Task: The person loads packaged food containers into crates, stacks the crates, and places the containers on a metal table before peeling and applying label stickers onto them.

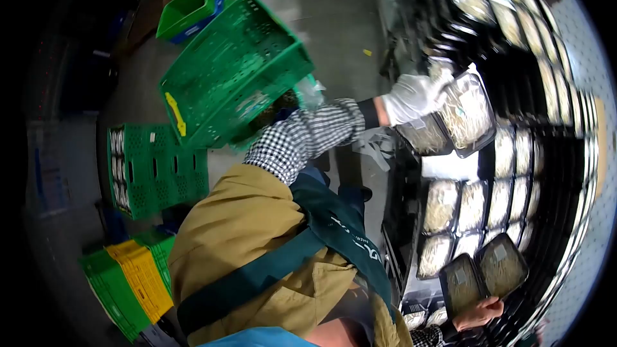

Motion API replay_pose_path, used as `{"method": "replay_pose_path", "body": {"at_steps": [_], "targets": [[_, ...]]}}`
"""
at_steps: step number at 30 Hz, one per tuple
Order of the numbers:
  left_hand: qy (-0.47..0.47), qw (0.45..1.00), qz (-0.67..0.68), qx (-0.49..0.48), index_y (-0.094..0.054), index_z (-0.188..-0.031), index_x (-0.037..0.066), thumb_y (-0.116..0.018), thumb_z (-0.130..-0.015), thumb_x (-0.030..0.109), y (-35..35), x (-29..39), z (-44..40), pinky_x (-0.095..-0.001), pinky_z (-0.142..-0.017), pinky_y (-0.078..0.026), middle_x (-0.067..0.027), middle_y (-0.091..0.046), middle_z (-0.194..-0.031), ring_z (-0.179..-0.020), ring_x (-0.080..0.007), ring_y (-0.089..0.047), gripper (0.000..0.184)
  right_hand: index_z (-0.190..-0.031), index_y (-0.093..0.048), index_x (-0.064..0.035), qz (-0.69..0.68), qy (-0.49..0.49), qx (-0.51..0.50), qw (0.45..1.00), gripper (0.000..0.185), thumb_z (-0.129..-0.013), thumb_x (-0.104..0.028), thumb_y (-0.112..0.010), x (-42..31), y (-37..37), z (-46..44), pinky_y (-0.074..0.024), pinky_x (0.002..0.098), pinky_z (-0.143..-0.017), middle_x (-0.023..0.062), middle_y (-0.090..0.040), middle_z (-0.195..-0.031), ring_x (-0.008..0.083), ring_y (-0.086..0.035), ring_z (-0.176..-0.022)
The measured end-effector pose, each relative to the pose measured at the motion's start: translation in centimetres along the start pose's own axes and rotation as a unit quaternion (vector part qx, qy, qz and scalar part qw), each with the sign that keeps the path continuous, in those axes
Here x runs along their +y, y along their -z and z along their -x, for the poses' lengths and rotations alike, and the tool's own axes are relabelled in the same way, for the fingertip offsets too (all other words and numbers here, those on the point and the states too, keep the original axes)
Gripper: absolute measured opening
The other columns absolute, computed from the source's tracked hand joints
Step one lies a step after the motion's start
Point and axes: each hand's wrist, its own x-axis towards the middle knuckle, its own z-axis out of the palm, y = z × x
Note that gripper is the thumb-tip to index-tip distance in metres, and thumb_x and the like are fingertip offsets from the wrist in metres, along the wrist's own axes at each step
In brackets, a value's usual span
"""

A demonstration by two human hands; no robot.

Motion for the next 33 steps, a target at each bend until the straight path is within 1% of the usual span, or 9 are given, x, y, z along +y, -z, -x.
{"method": "replay_pose_path", "body": {"at_steps": [8,13,16,19,24,27,29,30,33], "targets": [[0.277,0.935,-0.058,0.214,-0.051,-0.117,0.008,-0.057,-0.086,0.012,32.2,-19.7,12.2,-0.0343,-0.048,-0.043,-0.0107,-0.056,-0.062,-0.050,-0.0220,-0.055,0.031,-0.123,-0.045,0.0021,-0.393,0.066,-0.307,0.865,0.035,-0.096,-0.019,-0.049,-38.9,-7.8,1.5,-0.0421,0.0240,-0.074,0.0073,-0.059,-0.095,0.0102,-0.050,-0.083],[0.475,0.822,-0.183,0.255,-0.047,-0.120,0.012,-0.051,-0.088,0.018,42.3,-32.4,26.2,-0.0413,-0.055,-0.048,-0.0151,-0.063,-0.074,-0.062,-0.0315,-0.061,0.033,-0.124,-0.050,0.0020,-0.452,0.260,-0.410,0.748,0.037,-0.094,-0.019,-0.048,-67.8,-13.3,7.1,-0.0420,0.0256,-0.085,0.0118,-0.060,-0.110,0.0160,-0.055,-0.096],[0.587,0.746,-0.189,0.250,-0.045,-0.122,0.012,-0.049,-0.089,0.021,44.2,-39.7,34.9,-0.0430,-0.067,-0.049,-0.0168,-0.065,-0.085,-0.075,-0.0343,-0.063,0.035,-0.116,-0.054,0.0013,-0.377,0.376,-0.458,0.712,0.033,-0.090,-0.019,-0.050,-82.5,-16.7,13.6,-0.0469,0.0350,-0.068,0.0189,-0.062,-0.081,0.0249,-0.060,-0.072],[0.645,0.694,-0.161,0.278,-0.046,-0.123,0.011,-0.050,-0.088,0.022,45.0,-44.0,39.9,-0.0423,-0.073,-0.049,-0.0192,-0.065,-0.094,-0.084,-0.0355,-0.062,0.037,-0.113,-0.056,-0.0021,-0.393,0.407,-0.489,0.664,0.035,-0.085,-0.023,-0.051,-92.2,-22.0,23.1,-0.0487,0.0428,-0.075,0.0245,-0.063,-0.090,0.0372,-0.063,-0.085],[0.714,0.646,-0.228,0.147,-0.042,-0.129,0.006,-0.051,-0.089,0.029,46.1,-46.6,45.5,-0.0439,-0.084,-0.044,-0.0224,-0.059,-0.105,-0.094,-0.0386,-0.056,0.047,-0.113,-0.056,-0.0032,-0.369,0.403,-0.525,0.653,0.038,-0.084,-0.028,-0.054,-98.2,-29.6,38.4,-0.0473,0.0457,-0.080,0.0250,-0.062,-0.096,0.0396,-0.060,-0.091],[0.587,0.709,-0.388,0.039,-0.034,-0.133,0.002,-0.060,-0.084,0.028,45.3,-41.9,45.0,-0.0456,-0.090,-0.040,-0.0277,-0.044,-0.124,-0.108,-0.0429,-0.046,0.062,-0.123,-0.048,0.0003,-0.300,0.370,-0.550,0.686,0.048,-0.086,-0.030,-0.056,-96.7,-32.3,42.1,-0.0460,0.0424,-0.086,0.0253,-0.058,-0.108,0.0391,-0.056,-0.099],[0.657,0.724,-0.210,0.006,-0.052,-0.118,0.001,-0.058,-0.081,0.034,42.4,-38.8,44.9,-0.0454,-0.083,-0.045,-0.0223,-0.058,-0.106,-0.097,-0.0389,-0.056,0.050,-0.129,-0.041,0.0000,-0.326,0.419,-0.517,0.671,0.051,-0.086,-0.022,-0.057,-94.8,-30.0,41.5,-0.0412,0.0405,-0.094,0.0261,-0.050,-0.119,0.0383,-0.048,-0.110],[0.721,0.661,-0.103,-0.178,-0.065,-0.094,0.001,-0.051,-0.084,0.044,42.1,-36.8,42.3,-0.0447,-0.078,-0.047,-0.0220,-0.064,-0.091,-0.087,-0.0378,-0.061,0.047,-0.130,-0.040,-0.0004,-0.374,0.435,-0.500,0.649,0.051,-0.086,-0.019,-0.056,-93.6,-29.2,40.6,-0.0402,0.0403,-0.095,0.0256,-0.049,-0.121,0.0378,-0.046,-0.112],[0.682,0.671,-0.031,-0.290,-0.069,-0.085,0.006,-0.047,-0.086,0.042,37.7,-38.0,46.4,-0.0447,-0.075,-0.048,-0.0199,-0.065,-0.082,-0.081,-0.0351,-0.062,0.042,-0.130,-0.038,-0.0013,-0.480,0.432,-0.455,0.613,0.049,-0.084,-0.008,-0.053,-91.0,-24.7,36.4,-0.0392,0.0402,-0.097,0.0231,-0.045,-0.126,0.0373,-0.044,-0.115]]}}
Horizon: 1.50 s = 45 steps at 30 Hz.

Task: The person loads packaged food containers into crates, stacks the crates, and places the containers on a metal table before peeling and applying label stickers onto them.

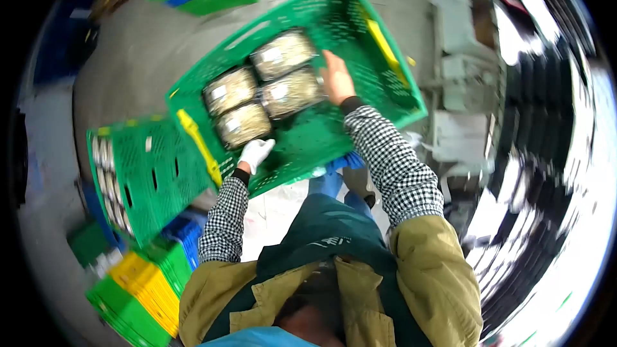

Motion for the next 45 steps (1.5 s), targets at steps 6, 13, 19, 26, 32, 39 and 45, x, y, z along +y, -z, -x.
{"method": "replay_pose_path", "body": {"at_steps": [6,13,19,26,32,39,45], "targets": [[-0.342,0.832,-0.434,0.049,-0.061,-0.102,0.009,-0.047,-0.085,0.014,1.2,-3.4,-4.9,-0.0380,-0.073,-0.050,-0.0120,-0.064,-0.092,-0.083,-0.0266,-0.062,0.022,-0.114,-0.052,-0.0015,-0.096,-0.021,0.140,0.985,0.029,-0.085,-0.006,-0.056,-7.9,16.2,15.7,-0.0471,0.0374,-0.076,0.0181,-0.055,-0.101,0.0326,-0.057,-0.088],[-0.331,0.914,0.222,0.074,-0.058,-0.104,-0.002,-0.048,-0.094,0.023,-3.5,26.1,8.6,-0.0264,-0.060,-0.045,-0.0091,-0.063,-0.090,-0.072,-0.0158,-0.055,0.029,-0.106,-0.057,-0.0053,0.104,-0.331,0.438,0.829,0.022,-0.084,-0.006,-0.058,-5.8,30.1,51.4,-0.0494,0.0358,-0.074,0.0137,-0.059,-0.092,0.0290,-0.060,-0.083],[-0.683,0.719,0.014,-0.126,-0.056,-0.114,-0.001,-0.050,-0.091,0.022,-30.4,53.4,27.2,-0.0305,-0.082,-0.046,-0.0181,-0.059,-0.115,-0.088,-0.0254,-0.061,0.033,-0.105,-0.057,-0.0006,0.288,-0.579,0.583,0.492,0.021,-0.091,-0.016,-0.053,-3.0,34.7,85.7,-0.0455,0.0353,-0.081,0.0161,-0.062,-0.099,0.0285,-0.059,-0.092],[-0.632,0.746,-0.176,-0.115,-0.056,-0.100,0.002,-0.044,-0.093,0.031,-49.6,61.6,31.8,-0.0431,-0.078,-0.044,-0.0211,-0.060,-0.095,-0.091,-0.0382,-0.055,0.033,-0.112,-0.050,0.0063,0.149,-0.627,0.572,0.507,0.040,-0.093,-0.029,-0.047,6.5,37.5,92.7,-0.0403,0.0408,-0.091,0.0252,-0.057,-0.108,0.0359,-0.052,-0.107],[-0.829,0.512,-0.208,0.088,-0.055,-0.093,0.003,-0.048,-0.083,0.016,-46.4,58.5,28.9,-0.0406,-0.072,-0.049,-0.0191,-0.057,-0.095,-0.083,-0.0334,-0.059,0.018,-0.093,-0.053,0.0020,0.322,-0.557,0.456,0.615,0.020,-0.088,-0.015,-0.045,9.2,38.4,95.3,-0.0415,0.0420,-0.073,0.0189,-0.054,-0.082,0.0336,-0.052,-0.082],[-0.493,0.844,0.034,0.207,-0.049,-0.098,0.011,-0.056,-0.086,0.026,-29.5,46.5,27.1,-0.0465,-0.053,-0.049,-0.0154,-0.061,-0.067,-0.058,-0.0358,-0.061,0.020,-0.099,-0.050,0.0017,0.346,-0.476,0.313,0.745,0.019,-0.094,-0.016,-0.049,5.8,51.0,83.2,-0.0451,0.0411,-0.069,0.0229,-0.057,-0.086,0.0377,-0.057,-0.079],[-0.298,0.851,0.175,0.395,-0.052,-0.094,0.007,-0.058,-0.086,0.015,-9.4,28.5,27.5,-0.0394,-0.052,-0.048,-0.0154,-0.060,-0.072,-0.061,-0.0326,-0.061,0.013,-0.106,-0.046,0.0026,0.211,-0.274,0.268,0.899,0.020,-0.095,-0.013,-0.049,0.0,51.0,57.2,-0.0450,0.0344,-0.075,0.0204,-0.057,-0.092,0.0269,-0.057,-0.082]]}}
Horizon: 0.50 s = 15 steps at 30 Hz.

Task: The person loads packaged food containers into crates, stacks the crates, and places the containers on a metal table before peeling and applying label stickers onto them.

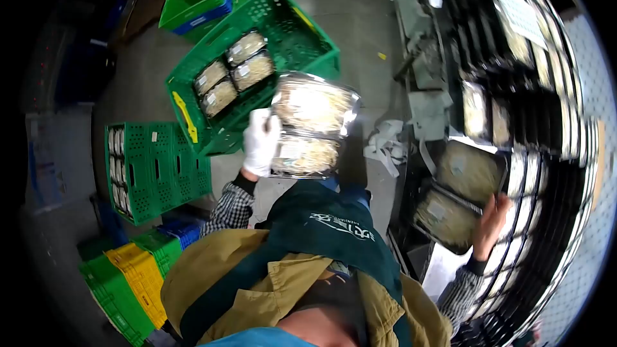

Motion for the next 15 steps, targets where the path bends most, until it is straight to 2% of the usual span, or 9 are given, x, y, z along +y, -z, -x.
{"method": "replay_pose_path", "body": {"at_steps": [2,3,4,5,7,8,10,11,15], "targets": [[0.032,0.996,-0.025,0.083,-0.052,-0.095,0.005,-0.058,-0.086,0.013,6.3,-6.6,-2.5,-0.0357,-0.056,-0.047,-0.0157,-0.060,-0.076,-0.064,-0.0283,-0.060,0.013,-0.107,-0.048,0.0015,-0.109,0.045,-0.064,0.991,0.021,-0.094,-0.015,-0.051,-11.2,-6.8,-6.0,-0.0453,0.0299,-0.077,0.0156,-0.059,-0.091,0.0204,-0.057,-0.083],[0.036,0.990,-0.060,0.121,-0.052,-0.095,0.005,-0.058,-0.086,0.013,8.8,-8.9,-3.1,-0.0344,-0.059,-0.046,-0.0154,-0.060,-0.078,-0.066,-0.0257,-0.060,0.013,-0.109,-0.049,-0.0001,-0.065,0.073,-0.086,0.991,0.023,-0.093,-0.016,-0.053,-16.1,-10.1,-8.8,-0.0455,0.0291,-0.076,0.0139,-0.059,-0.092,0.0188,-0.057,-0.082],[0.096,0.983,-0.032,0.151,-0.052,-0.095,0.005,-0.058,-0.087,0.013,10.9,-10.9,-3.6,-0.0341,-0.060,-0.046,-0.0139,-0.059,-0.078,-0.067,-0.0240,-0.058,0.013,-0.111,-0.049,-0.0025,-0.073,0.111,-0.099,0.986,0.025,-0.092,-0.018,-0.054,-18.1,-15.2,-12.3,-0.0456,0.0304,-0.073,0.0152,-0.060,-0.090,0.0191,-0.057,-0.081],[0.152,0.972,-0.002,0.181,-0.052,-0.096,0.005,-0.058,-0.087,0.013,13.2,-13.0,-4.1,-0.0338,-0.062,-0.046,-0.0125,-0.058,-0.078,-0.067,-0.0222,-0.057,0.014,-0.112,-0.050,-0.0034,-0.099,0.229,-0.046,0.967,0.025,-0.092,-0.018,-0.054,-25.5,-18.6,-13.7,-0.0460,0.0328,-0.067,0.0170,-0.059,-0.087,0.0227,-0.059,-0.075],[0.204,0.948,-0.064,0.237,-0.051,-0.095,0.002,-0.057,-0.089,0.012,17.0,-16.8,-4.7,-0.0297,-0.065,-0.046,-0.0082,-0.056,-0.078,-0.070,-0.0160,-0.054,0.013,-0.114,-0.048,-0.0031,-0.136,0.250,-0.117,0.951,0.029,-0.091,-0.019,-0.054,-34.9,-25.9,-17.0,-0.0476,0.0371,-0.064,0.0199,-0.058,-0.078,0.0313,-0.060,-0.070],[0.193,0.945,-0.044,0.262,-0.050,-0.094,0.001,-0.056,-0.090,0.011,18.7,-19.7,-4.5,-0.0277,-0.066,-0.044,-0.0064,-0.054,-0.080,-0.071,-0.0136,-0.052,0.012,-0.114,-0.047,-0.0032,-0.113,0.231,-0.162,0.953,0.029,-0.090,-0.019,-0.054,-39.8,-28.7,-17.8,-0.0477,0.0397,-0.065,0.0226,-0.059,-0.077,0.0355,-0.061,-0.074],[0.175,0.938,-0.007,0.299,-0.049,-0.094,0.000,-0.054,-0.091,0.011,20.7,-20.9,-4.9,-0.0238,-0.068,-0.041,-0.0021,-0.050,-0.083,-0.075,-0.0089,-0.046,0.012,-0.109,-0.047,-0.0030,-0.103,0.316,-0.144,0.932,0.026,-0.090,-0.020,-0.051,-44.0,-38.3,-20.6,-0.0469,0.0469,-0.069,0.0251,-0.061,-0.089,0.0417,-0.059,-0.083],[0.227,0.926,-0.029,0.300,-0.050,-0.096,0.000,-0.053,-0.092,0.014,21.8,-21.9,-4.8,-0.0223,-0.068,-0.039,-0.0009,-0.048,-0.082,-0.073,-0.0084,-0.043,0.015,-0.107,-0.047,-0.0029,-0.079,0.354,-0.131,0.923,0.026,-0.090,-0.022,-0.050,-45.7,-42.7,-21.4,-0.0466,0.0491,-0.071,0.0256,-0.061,-0.092,0.0433,-0.058,-0.085],[0.312,0.893,0.011,0.325,-0.049,-0.098,-0.001,-0.054,-0.093,0.023,23.2,-25.1,-3.6,-0.0239,-0.069,-0.040,-0.0016,-0.050,-0.083,-0.074,-0.0089,-0.045,0.026,-0.105,-0.048,-0.0030,-0.012,0.338,-0.185,0.923,0.028,-0.090,-0.026,-0.049,-48.8,-56.3,-22.7,-0.0467,0.0504,-0.074,0.0262,-0.061,-0.091,0.0442,-0.059,-0.084]]}}
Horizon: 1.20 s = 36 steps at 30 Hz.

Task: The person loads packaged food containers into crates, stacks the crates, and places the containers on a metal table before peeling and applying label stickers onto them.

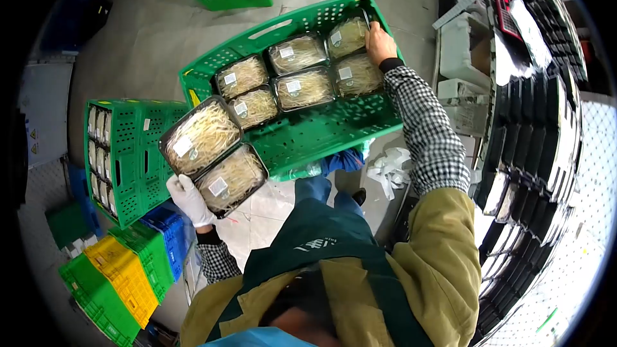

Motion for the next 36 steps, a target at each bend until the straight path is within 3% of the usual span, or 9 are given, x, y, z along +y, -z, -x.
{"method": "replay_pose_path", "body": {"at_steps": [9,11,13,15,16,19,24,29,36], "targets": [[0.069,0.996,0.055,-0.029,-0.048,-0.102,-0.001,-0.052,-0.093,0.017,-5.6,-2.3,-0.4,-0.0238,-0.072,-0.041,-0.0025,-0.051,-0.087,-0.078,-0.0104,-0.047,0.021,-0.121,-0.045,0.0016,0.180,0.164,0.065,0.968,0.052,-0.082,-0.027,-0.061,-0.9,-5.1,2.9,-0.0508,0.0383,-0.074,0.0204,-0.053,-0.111,0.0330,-0.056,-0.099],[0.049,0.998,0.027,-0.041,-0.047,-0.101,0.000,-0.051,-0.093,0.015,-7.7,-1.9,-0.7,-0.0221,-0.068,-0.039,-0.0003,-0.046,-0.081,-0.074,-0.0089,-0.043,0.018,-0.130,-0.039,0.0023,0.007,0.078,-0.190,0.979,0.075,-0.080,-0.049,-0.062,-5.4,-2.6,7.0,-0.0447,0.0387,-0.090,0.0252,-0.049,-0.123,0.0365,-0.050,-0.111],[0.093,0.994,-0.003,-0.060,-0.047,-0.101,0.000,-0.052,-0.093,0.015,-10.1,1.5,-0.2,-0.0219,-0.066,-0.038,0.0003,-0.045,-0.080,-0.072,-0.0087,-0.042,0.018,-0.142,-0.017,0.0003,-0.349,-0.007,-0.485,0.802,0.095,-0.079,-0.055,-0.061,-10.2,0.6,10.7,-0.0298,0.0429,-0.107,0.0278,-0.025,-0.143,0.0366,-0.025,-0.134],[0.067,0.992,0.088,-0.061,-0.049,-0.101,-0.001,-0.053,-0.092,0.018,-13.0,-0.7,0.3,-0.0236,-0.065,-0.039,0.0008,-0.046,-0.080,-0.071,-0.0096,-0.043,0.021,-0.144,-0.005,-0.0008,-0.455,0.030,-0.504,0.733,0.104,-0.077,-0.050,-0.068,-13.0,0.7,13.9,-0.0275,0.0449,-0.107,0.0271,-0.021,-0.145,0.0347,-0.020,-0.136],[0.074,0.990,0.100,-0.065,-0.051,-0.101,-0.002,-0.055,-0.091,0.020,-14.0,-0.2,0.7,-0.0243,-0.066,-0.039,0.0015,-0.047,-0.081,-0.072,-0.0100,-0.044,0.024,-0.142,-0.015,0.0004,-0.424,0.052,-0.422,0.800,0.093,-0.079,-0.043,-0.068,-13.1,0.0,14.8,-0.0357,0.0445,-0.102,0.0261,-0.036,-0.137,0.0333,-0.035,-0.129],[0.105,0.973,0.180,-0.104,-0.048,-0.100,0.003,-0.055,-0.091,0.019,-14.2,0.1,0.1,-0.0202,-0.049,-0.036,0.0006,-0.049,-0.073,-0.056,-0.0067,-0.043,0.019,-0.122,-0.048,0.0007,-0.541,-0.126,-0.386,0.736,0.037,-0.090,-0.016,-0.057,-9.9,-0.2,14.0,-0.0509,0.0285,-0.078,0.0123,-0.062,-0.103,0.0184,-0.060,-0.093],[0.196,0.957,0.173,-0.126,-0.047,-0.096,0.006,-0.053,-0.091,0.016,-11.9,-4.0,-0.1,-0.0193,-0.037,-0.034,-0.0022,-0.051,-0.068,-0.045,-0.0066,-0.044,0.013,-0.114,-0.052,0.0016,-0.363,-0.155,-0.469,0.790,0.027,-0.094,-0.016,-0.047,-2.8,-6.7,13.9,-0.0508,0.0280,-0.060,0.0075,-0.061,-0.088,0.0125,-0.059,-0.073],[0.235,0.963,0.061,-0.116,-0.043,-0.097,0.007,-0.049,-0.091,0.012,-7.0,-4.3,1.3,-0.0198,-0.035,-0.031,-0.0018,-0.050,-0.068,-0.044,-0.0067,-0.043,0.010,-0.105,-0.051,0.0085,-0.060,0.046,-0.432,0.899,0.067,-0.080,-0.053,-0.060,-4.5,-13.0,15.3,-0.0479,0.0420,-0.077,0.0231,-0.061,-0.099,0.0335,-0.062,-0.083],[0.231,0.944,-0.031,-0.235,-0.042,-0.097,0.005,-0.048,-0.093,0.017,-4.4,-6.3,2.1,-0.0229,-0.034,-0.039,-0.0062,-0.054,-0.069,-0.044,-0.0098,-0.049,0.014,-0.103,-0.062,-0.0023,0.066,-0.092,-0.430,0.896,0.032,-0.079,-0.023,-0.057,-3.1,-12.7,13.5,-0.0492,0.0444,-0.082,0.0214,-0.063,-0.102,0.0359,-0.060,-0.097]]}}
